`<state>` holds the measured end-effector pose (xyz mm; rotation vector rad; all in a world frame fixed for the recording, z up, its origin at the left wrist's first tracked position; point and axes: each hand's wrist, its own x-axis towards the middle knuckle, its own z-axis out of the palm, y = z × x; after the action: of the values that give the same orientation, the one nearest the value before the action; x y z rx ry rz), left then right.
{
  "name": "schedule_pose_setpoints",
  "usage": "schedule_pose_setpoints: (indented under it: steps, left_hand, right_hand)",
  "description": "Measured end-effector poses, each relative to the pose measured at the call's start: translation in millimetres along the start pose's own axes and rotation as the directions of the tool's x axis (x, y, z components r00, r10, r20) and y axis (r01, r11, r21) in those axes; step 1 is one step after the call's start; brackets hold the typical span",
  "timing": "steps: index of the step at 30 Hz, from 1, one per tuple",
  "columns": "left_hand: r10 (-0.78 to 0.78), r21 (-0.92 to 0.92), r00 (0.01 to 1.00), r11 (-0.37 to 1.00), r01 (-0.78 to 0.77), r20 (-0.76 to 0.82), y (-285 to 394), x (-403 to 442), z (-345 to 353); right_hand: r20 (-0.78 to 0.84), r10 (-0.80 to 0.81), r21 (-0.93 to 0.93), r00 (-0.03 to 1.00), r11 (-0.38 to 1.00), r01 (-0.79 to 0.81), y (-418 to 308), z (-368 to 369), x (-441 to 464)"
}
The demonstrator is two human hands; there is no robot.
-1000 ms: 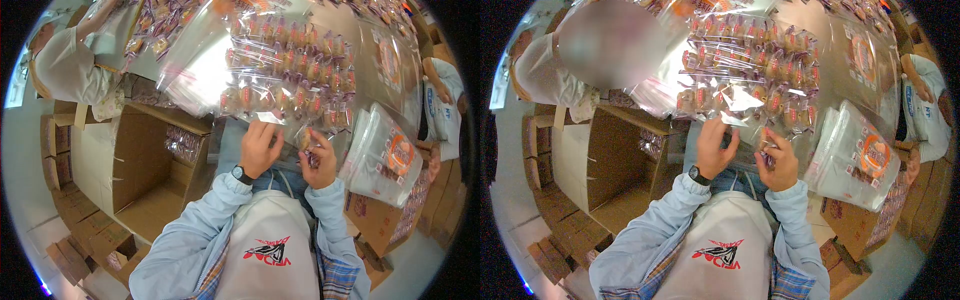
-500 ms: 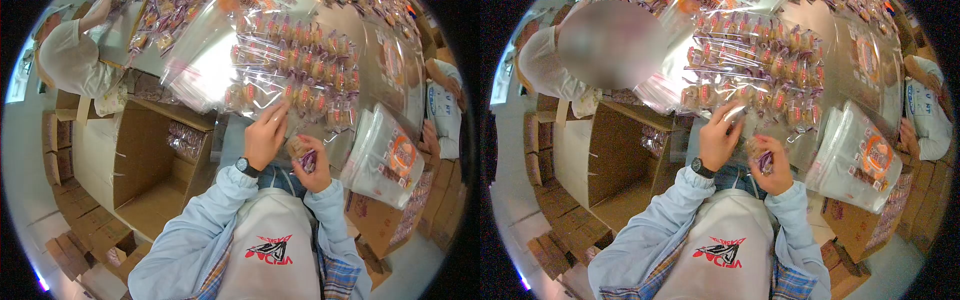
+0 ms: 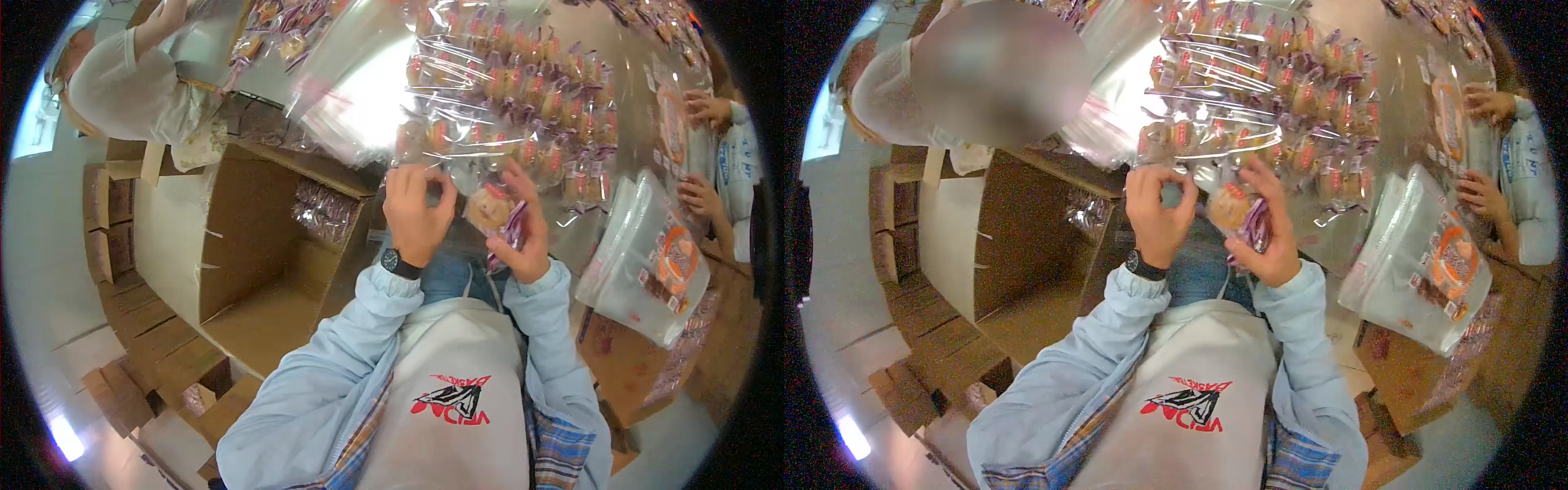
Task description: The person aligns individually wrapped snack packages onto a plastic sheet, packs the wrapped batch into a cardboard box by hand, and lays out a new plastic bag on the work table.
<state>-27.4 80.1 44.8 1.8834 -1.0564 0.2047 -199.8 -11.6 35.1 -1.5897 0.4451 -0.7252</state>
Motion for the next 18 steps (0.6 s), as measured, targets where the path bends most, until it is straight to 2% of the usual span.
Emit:
schedule_pose_setpoints:
  steps: [1, 2, 3, 5, 6, 8, 11, 14, 15, 18]
  left_hand:
    - [-0.065, -0.023, 0.998, 0.998, 0.066, 0.027, -2.2, -3.3, -2.2]
    - [-0.039, 0.012, 0.999, 0.999, 0.038, 0.027, -1.3, -3.2, -3.0]
    - [-0.014, 0.041, 1.000, 0.999, 0.013, 0.027, 1.7, -2.7, -3.0]
    - [0.002, 0.056, 1.000, 0.998, -0.003, 0.021, 5.6, -4.5, -2.8]
    - [0.039, -0.050, 0.999, 0.998, -0.040, -0.014, 2.8, -6.9, -2.1]
    - [0.097, -0.259, 0.991, 0.959, -0.117, -0.088, -4.4, -14.8, 0.0]
    - [0.195, -0.347, 0.977, 0.925, -0.156, 0.081, 11.5, 3.6, -0.8]
    - [0.057, -0.331, 0.975, 0.944, 0.019, 0.217, 19.1, 3.0, 11.3]
    - [0.092, -0.291, 0.986, 0.955, -0.048, 0.137, 16.5, 0.5, 12.5]
    - [-0.126, -0.242, 0.976, 0.956, 0.167, 0.176, 22.2, -13.0, 13.3]
  right_hand:
    - [0.000, 0.008, -0.018, 1.000, 1.000, -0.008, -1.2, 2.6, 3.2]
    - [-0.001, 0.019, -0.039, 1.000, 0.999, -0.019, -3.8, 4.0, 5.8]
    - [0.006, 0.023, 0.024, 1.000, 0.999, -0.023, -9.9, 11.7, 7.7]
    - [0.001, -0.046, -0.207, 0.999, 0.977, 0.045, -10.7, 13.3, 7.0]
    - [0.005, -0.083, -0.322, 0.997, 0.943, 0.080, -10.4, 13.2, 7.5]
    - [-0.185, -0.035, -0.111, 0.982, 0.994, 0.015, 2.5, 17.2, -1.3]
    - [-0.373, 0.003, 0.079, 0.928, 0.996, 0.029, 15.2, 23.8, -20.4]
    - [-0.489, -0.034, 0.081, 0.871, 0.993, 0.084, 23.7, 20.1, -29.5]
    - [-0.512, -0.039, 0.076, 0.858, 0.993, 0.090, 21.7, 17.8, -31.1]
    - [-0.559, -0.039, 0.086, 0.828, 0.991, 0.105, 12.1, 11.0, -32.3]
